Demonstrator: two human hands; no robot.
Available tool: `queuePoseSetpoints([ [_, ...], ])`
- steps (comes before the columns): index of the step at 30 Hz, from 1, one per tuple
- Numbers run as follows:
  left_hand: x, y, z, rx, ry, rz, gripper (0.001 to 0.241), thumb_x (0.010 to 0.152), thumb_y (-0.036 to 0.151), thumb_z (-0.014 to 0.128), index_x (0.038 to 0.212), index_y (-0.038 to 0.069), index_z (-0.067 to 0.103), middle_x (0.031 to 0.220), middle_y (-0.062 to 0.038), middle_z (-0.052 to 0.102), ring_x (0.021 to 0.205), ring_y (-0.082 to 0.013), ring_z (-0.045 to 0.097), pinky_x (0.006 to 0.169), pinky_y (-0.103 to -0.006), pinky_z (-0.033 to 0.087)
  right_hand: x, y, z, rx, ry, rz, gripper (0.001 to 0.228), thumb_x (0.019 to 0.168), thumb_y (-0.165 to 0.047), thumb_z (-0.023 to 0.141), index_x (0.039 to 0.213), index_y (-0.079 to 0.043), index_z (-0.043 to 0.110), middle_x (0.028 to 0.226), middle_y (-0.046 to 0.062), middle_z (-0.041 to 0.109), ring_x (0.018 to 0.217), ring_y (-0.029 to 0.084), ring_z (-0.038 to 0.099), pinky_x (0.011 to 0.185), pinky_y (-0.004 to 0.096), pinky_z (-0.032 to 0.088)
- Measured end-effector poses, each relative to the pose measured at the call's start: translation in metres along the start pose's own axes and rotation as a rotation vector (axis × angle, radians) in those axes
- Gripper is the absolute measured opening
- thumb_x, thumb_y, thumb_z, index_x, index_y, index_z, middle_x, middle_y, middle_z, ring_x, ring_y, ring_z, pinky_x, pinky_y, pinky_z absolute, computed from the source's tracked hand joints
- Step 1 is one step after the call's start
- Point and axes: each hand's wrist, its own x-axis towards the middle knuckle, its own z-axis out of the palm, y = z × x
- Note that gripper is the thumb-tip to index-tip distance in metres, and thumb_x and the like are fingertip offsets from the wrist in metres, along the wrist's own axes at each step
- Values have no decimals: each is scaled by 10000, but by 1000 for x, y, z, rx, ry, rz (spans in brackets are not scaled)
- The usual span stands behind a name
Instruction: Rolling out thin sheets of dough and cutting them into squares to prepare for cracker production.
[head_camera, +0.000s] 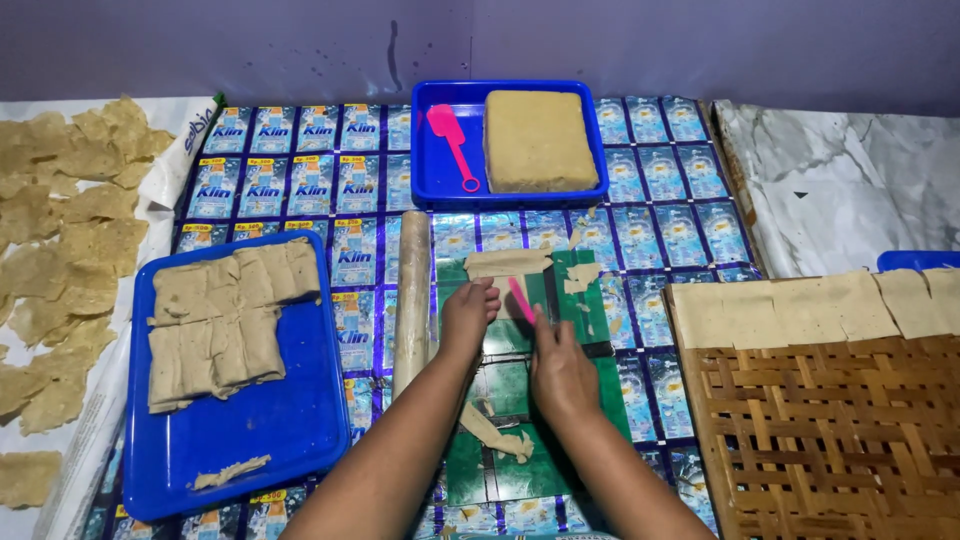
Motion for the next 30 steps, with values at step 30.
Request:
queuePoseSetpoints([
  [30, -64, 4, -45, 587, 181, 668, 277, 901, 153, 645, 1148, 163, 769, 1232, -134, 636, 1227, -392, 607, 1066, -484, 459, 75, 13, 48, 70, 64, 52, 165, 929, -310, 704, 944, -163, 633, 1003, 45, 571, 1086, 323, 647, 873, 473, 594],
])
